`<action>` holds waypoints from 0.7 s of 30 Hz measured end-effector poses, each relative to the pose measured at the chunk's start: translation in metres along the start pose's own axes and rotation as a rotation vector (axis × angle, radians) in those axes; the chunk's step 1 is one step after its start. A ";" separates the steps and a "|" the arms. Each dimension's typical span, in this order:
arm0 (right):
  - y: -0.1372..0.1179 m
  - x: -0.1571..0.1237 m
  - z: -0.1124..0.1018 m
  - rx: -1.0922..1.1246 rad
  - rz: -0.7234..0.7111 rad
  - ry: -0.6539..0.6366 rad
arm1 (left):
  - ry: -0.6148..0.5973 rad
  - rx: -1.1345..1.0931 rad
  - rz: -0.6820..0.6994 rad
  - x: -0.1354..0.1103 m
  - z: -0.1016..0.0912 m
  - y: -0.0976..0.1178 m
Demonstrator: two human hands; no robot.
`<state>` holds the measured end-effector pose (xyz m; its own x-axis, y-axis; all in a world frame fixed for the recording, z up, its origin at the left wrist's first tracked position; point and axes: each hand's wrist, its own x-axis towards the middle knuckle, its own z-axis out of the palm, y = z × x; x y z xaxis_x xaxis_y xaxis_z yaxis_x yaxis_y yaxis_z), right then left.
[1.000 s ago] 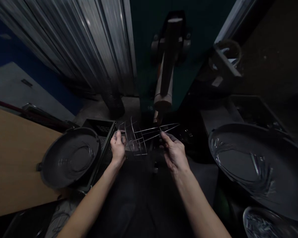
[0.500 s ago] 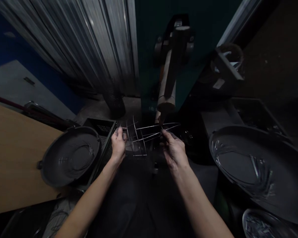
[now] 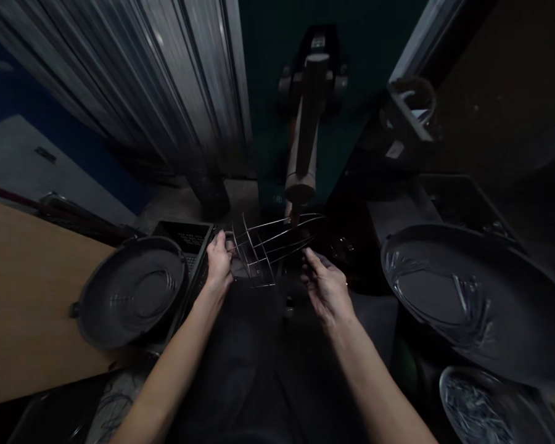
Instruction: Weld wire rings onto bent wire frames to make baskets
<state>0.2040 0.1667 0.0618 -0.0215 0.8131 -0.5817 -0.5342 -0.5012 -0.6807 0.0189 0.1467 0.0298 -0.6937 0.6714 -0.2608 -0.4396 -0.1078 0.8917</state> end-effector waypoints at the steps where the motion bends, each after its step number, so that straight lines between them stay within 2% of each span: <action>1: -0.001 -0.001 -0.002 0.000 -0.001 0.010 | 0.001 0.002 0.004 0.002 0.000 0.001; 5: -0.003 -0.005 -0.004 -0.030 -0.021 0.032 | -0.002 0.018 0.013 0.011 0.002 0.005; 8: 0.000 -0.013 -0.005 -0.151 -0.100 -0.038 | -0.006 0.040 0.047 0.015 0.004 0.009; 10: 0.004 -0.024 -0.003 -0.358 -0.255 -0.144 | -0.011 0.052 0.065 0.015 0.003 0.009; 13: 0.005 -0.045 0.007 -0.737 -0.580 -0.332 | 0.001 0.117 0.160 0.006 -0.004 0.003; 15: 0.001 -0.052 0.021 -0.864 -0.720 -0.392 | 0.018 0.199 0.272 -0.007 -0.016 -0.008; 16: -0.003 -0.053 0.028 -0.886 -0.746 -0.393 | 0.011 0.245 0.325 -0.015 -0.025 -0.015; 18: -0.011 -0.046 0.043 -0.918 -0.714 -0.372 | -0.097 0.358 0.422 -0.032 -0.045 -0.030; 21: -0.018 -0.022 0.051 -0.986 -0.478 -0.423 | -0.427 0.521 0.516 -0.050 -0.076 -0.050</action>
<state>0.1708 0.1729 0.1103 -0.3744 0.9212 -0.1059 0.3171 0.0199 -0.9482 0.0319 0.0627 -0.0302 -0.4138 0.8614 0.2946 0.2646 -0.1959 0.9443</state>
